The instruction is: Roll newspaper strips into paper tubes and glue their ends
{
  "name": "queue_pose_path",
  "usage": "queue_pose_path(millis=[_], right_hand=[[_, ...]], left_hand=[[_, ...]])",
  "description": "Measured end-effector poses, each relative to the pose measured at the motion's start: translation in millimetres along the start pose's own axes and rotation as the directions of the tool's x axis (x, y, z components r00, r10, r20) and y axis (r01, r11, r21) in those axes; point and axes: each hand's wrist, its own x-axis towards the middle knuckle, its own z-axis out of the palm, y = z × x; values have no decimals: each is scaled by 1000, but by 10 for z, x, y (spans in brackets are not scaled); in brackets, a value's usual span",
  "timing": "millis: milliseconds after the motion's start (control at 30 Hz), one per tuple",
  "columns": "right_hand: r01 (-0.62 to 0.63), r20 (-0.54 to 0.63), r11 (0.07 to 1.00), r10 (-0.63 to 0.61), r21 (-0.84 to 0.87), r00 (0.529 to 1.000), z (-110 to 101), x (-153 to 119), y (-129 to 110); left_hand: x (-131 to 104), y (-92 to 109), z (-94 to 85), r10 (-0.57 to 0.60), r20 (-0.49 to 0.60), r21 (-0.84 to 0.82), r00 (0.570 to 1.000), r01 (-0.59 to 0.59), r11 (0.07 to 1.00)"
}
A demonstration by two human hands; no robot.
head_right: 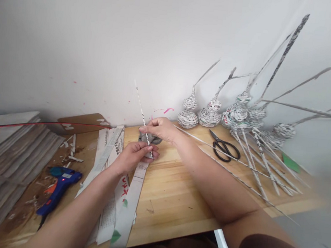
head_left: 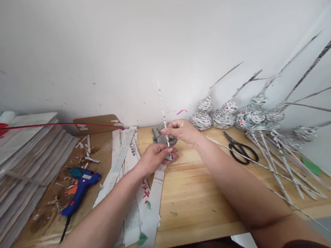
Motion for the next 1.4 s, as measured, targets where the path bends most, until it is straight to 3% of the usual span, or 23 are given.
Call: queue_pose_path(millis=[67,200,367,533,700,867,900,1033,1200,1333,1400], right_hand=[[16,-26,1000,-16,14,1000,2,-1,-5],[-15,170,1000,14,5,985,-14,-5,-19],[23,-75,999,-21,27,997,-14,2,-29],[10,180,999,-4,-33,984,-42,-7,-41],[19,-65,1000,-19,2,998,-45,3,-41],[14,167,999,-6,-43,986,-79,-16,-76],[18,158,999,-10,-48,987,-79,-17,-76],[16,-57,1000,-14,23,998,-64,-11,-71],[20,146,1000,-17,-19,989,-76,-19,-92],[24,-44,1000,-24,0,999,-62,-20,-107],[16,-22,1000,-16,1,1000,-63,-24,-114]], left_hand=[[-1,-3,0,-11,-6,6,1000,11,1000],[-1,-2,2,-16,-6,-7,1000,16,1000],[2,-4,10,-13,-4,-25,1000,13,1000],[5,-20,6,-8,9,-18,1000,8,1000],[4,-42,12,0,44,-12,999,0,1000],[11,-52,8,-3,34,-17,999,3,1000],[12,-53,8,-5,35,-20,999,6,1000],[12,-57,15,-6,44,-10,999,7,1000],[7,-54,16,-9,28,14,1000,9,1000],[3,-48,19,-1,17,39,1000,1,999],[4,-43,21,2,7,46,1000,-2,999]])
